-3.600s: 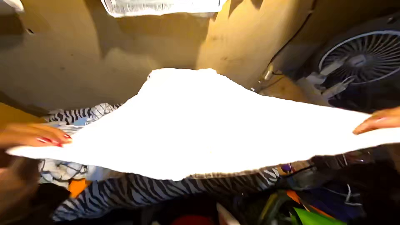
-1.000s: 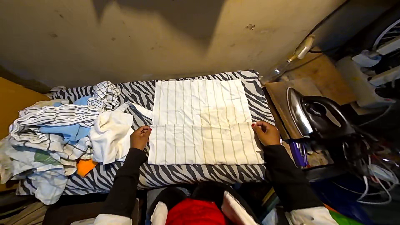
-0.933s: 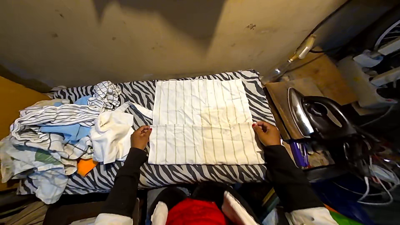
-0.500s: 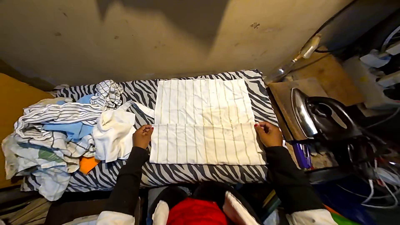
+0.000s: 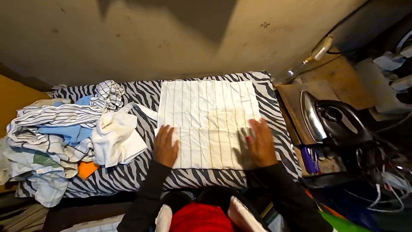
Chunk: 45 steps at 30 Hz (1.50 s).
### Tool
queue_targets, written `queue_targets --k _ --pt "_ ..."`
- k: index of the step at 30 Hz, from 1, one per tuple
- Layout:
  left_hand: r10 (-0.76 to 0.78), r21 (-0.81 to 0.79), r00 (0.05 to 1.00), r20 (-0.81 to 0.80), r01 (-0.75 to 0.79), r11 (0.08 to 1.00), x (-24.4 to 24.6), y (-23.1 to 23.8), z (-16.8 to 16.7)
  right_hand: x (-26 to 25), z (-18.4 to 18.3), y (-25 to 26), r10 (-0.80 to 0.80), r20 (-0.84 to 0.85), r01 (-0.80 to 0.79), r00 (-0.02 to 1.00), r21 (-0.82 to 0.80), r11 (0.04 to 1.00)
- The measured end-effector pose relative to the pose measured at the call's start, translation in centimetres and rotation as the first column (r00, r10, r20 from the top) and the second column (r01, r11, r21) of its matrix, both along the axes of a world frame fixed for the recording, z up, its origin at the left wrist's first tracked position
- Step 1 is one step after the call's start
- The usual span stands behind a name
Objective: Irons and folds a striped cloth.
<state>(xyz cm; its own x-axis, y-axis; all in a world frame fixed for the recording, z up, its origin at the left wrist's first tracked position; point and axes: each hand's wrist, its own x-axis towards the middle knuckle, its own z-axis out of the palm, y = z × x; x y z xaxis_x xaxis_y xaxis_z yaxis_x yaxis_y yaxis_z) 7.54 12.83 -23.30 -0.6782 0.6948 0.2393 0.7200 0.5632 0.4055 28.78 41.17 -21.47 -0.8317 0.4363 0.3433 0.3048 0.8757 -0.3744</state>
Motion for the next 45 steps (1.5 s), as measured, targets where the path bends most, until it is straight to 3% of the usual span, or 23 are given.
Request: queue_targets --k 2,5,9,12,14,16,18,20,22,25,27,29,34,39,42,45 --pt "-0.092 -0.087 0.996 -0.021 0.090 0.992 1.8 0.8 -1.7 -0.2 -2.9 -1.1 0.058 0.148 -0.065 0.987 0.042 0.997" --pt "-0.012 -0.147 1.000 -0.015 0.009 0.989 1.0 -2.2 -4.7 2.1 -4.6 2.3 -0.053 0.283 0.041 0.958 0.047 0.998" --pt "0.078 0.017 0.996 -0.053 -0.078 0.997 1.0 -6.8 -3.4 5.7 2.4 10.8 -0.363 0.076 0.338 0.929 0.230 0.913" --pt "0.203 0.149 0.979 0.020 -0.204 0.968 2.6 -8.9 -2.1 7.2 7.6 13.8 -0.649 0.211 0.616 0.731 0.207 0.760" --pt "0.306 0.154 0.936 0.173 -0.333 0.930 4.2 -9.3 -1.4 7.3 9.6 15.1 -0.692 0.323 0.678 0.646 0.174 0.714" --pt "0.396 0.082 0.845 0.359 -0.452 0.888 5.6 -9.4 -0.8 7.6 10.6 16.1 -0.658 0.387 0.671 0.646 0.121 0.731" --pt "0.422 -0.026 0.764 0.488 -0.470 0.882 5.9 -9.7 -0.6 6.0 11.5 14.0 -0.590 0.427 0.615 0.685 0.096 0.782" --pt "0.415 -0.054 0.731 0.541 -0.463 0.885 5.8 -10.1 -0.9 3.3 11.8 8.4 -0.424 0.453 0.429 0.785 0.097 0.898" --pt "0.388 -0.022 0.719 0.577 -0.461 0.887 5.3 -10.3 -1.1 0.6 10.7 1.9 -0.149 0.492 0.149 0.858 0.040 0.988" --pt "0.355 -0.062 0.606 0.712 -0.449 0.891 4.1 -9.8 -0.2 -4.8 7.7 -6.3 0.232 0.669 -0.197 0.706 -0.129 0.972" --pt "0.357 -0.130 0.534 0.766 -0.415 0.900 3.0 -9.8 0.6 -9.4 7.1 -9.7 0.309 0.694 -0.287 0.650 -0.152 0.946" --pt "0.384 -0.184 0.511 0.769 -0.398 0.899 2.9 -10.0 0.7 -13.4 7.8 -11.4 0.296 0.720 -0.256 0.628 -0.168 0.952" --pt "0.492 -0.068 0.720 0.489 -0.531 0.845 3.4 -12.3 1.7 -15.2 7.2 -15.8 0.505 0.700 -0.502 0.505 -0.238 0.831" --pt "0.569 0.247 0.808 0.153 -0.589 0.770 3.2 -14.6 4.6 -17.0 7.1 -19.9 0.531 0.738 -0.484 0.418 -0.313 0.817" --pt "0.528 0.388 0.848 0.049 -0.504 0.772 3.6 -14.8 6.6 -14.8 7.1 -19.6 0.549 0.718 -0.512 0.429 -0.308 0.802" --pt "0.456 0.431 0.889 0.033 -0.425 0.796 4.9 -14.2 6.1 -16.1 7.7 -17.1 0.437 0.716 -0.411 0.545 -0.226 0.883"
